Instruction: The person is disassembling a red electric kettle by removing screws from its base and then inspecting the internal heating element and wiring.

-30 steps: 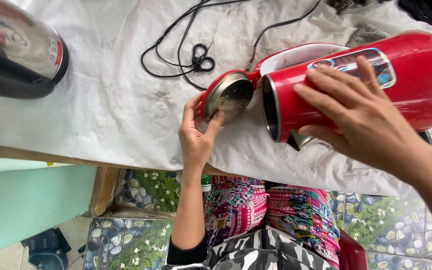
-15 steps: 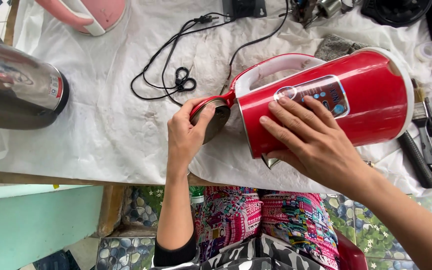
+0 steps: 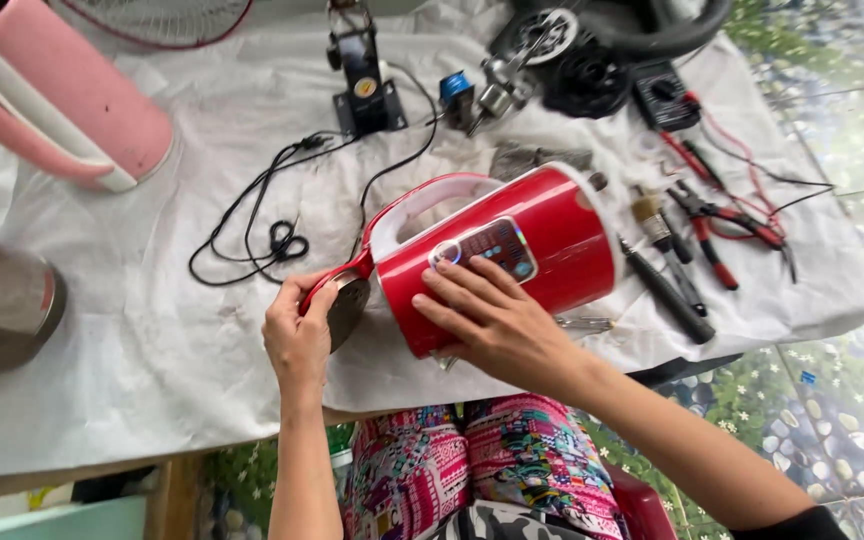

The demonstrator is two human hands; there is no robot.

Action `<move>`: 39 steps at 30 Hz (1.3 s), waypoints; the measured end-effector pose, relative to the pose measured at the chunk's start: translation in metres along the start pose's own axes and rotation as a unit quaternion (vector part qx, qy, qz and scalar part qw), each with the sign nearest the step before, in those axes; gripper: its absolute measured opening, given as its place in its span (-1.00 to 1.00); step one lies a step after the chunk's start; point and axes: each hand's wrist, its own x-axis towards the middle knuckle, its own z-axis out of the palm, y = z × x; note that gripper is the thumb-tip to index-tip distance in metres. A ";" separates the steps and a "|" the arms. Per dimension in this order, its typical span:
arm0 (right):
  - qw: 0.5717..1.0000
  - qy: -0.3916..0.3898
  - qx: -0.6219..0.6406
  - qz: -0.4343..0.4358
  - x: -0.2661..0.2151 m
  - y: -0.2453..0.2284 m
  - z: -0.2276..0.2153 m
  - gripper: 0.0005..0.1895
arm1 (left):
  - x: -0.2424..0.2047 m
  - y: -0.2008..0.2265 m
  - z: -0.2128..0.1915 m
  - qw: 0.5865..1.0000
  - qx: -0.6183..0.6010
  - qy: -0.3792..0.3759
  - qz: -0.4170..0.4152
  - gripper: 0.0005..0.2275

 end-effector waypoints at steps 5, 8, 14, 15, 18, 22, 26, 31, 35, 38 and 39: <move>1.000 0.004 -0.006 0.019 -0.001 -0.013 0.000 -0.24 | 0.001 -0.004 0.008 0.998 0.041 0.047 -0.009 -0.85; 0.999 0.027 0.032 -0.004 0.007 -0.041 -0.004 -0.47 | 0.003 0.001 0.011 0.998 0.042 0.053 -0.018 -0.86; 0.993 0.049 0.105 0.001 0.048 -0.046 0.039 -0.37 | 0.012 -0.003 0.011 0.997 0.056 0.049 -0.002 -0.81; 0.993 0.046 0.108 0.002 0.056 -0.034 0.046 -0.37 | 0.011 -0.005 0.013 0.997 0.057 0.049 -0.006 -0.81; 0.995 0.007 0.095 -0.001 0.076 0.004 0.059 -0.39 | 0.017 -0.004 0.020 0.994 0.080 0.069 0.016 -0.82; 0.975 -0.113 0.188 0.037 0.084 0.029 0.050 -0.51 | 0.022 0.006 0.021 0.999 0.041 0.017 -0.015 -0.82; 0.954 -0.240 0.173 0.055 0.103 0.025 0.042 -0.51 | 0.006 0.014 -0.002 0.996 -0.056 -0.039 -0.052 -0.76; 0.933 -0.326 0.136 0.071 0.127 0.016 0.050 -0.39 | 0.011 0.001 -0.004 0.995 -0.082 -0.055 -0.031 -0.74; 0.941 -0.316 0.110 0.040 0.126 0.015 0.078 -0.53 | 0.011 0.002 -0.007 0.996 -0.059 -0.065 -0.016 -0.77; 0.943 -0.305 0.134 0.017 0.123 0.015 0.077 -0.56 | 0.007 0.000 -0.008 0.997 -0.036 -0.069 -0.001 -0.78; 0.943 -0.305 0.135 0.016 0.121 0.015 0.080 -0.56 | 0.005 -0.002 -0.009 0.997 -0.036 -0.068 -0.001 -0.78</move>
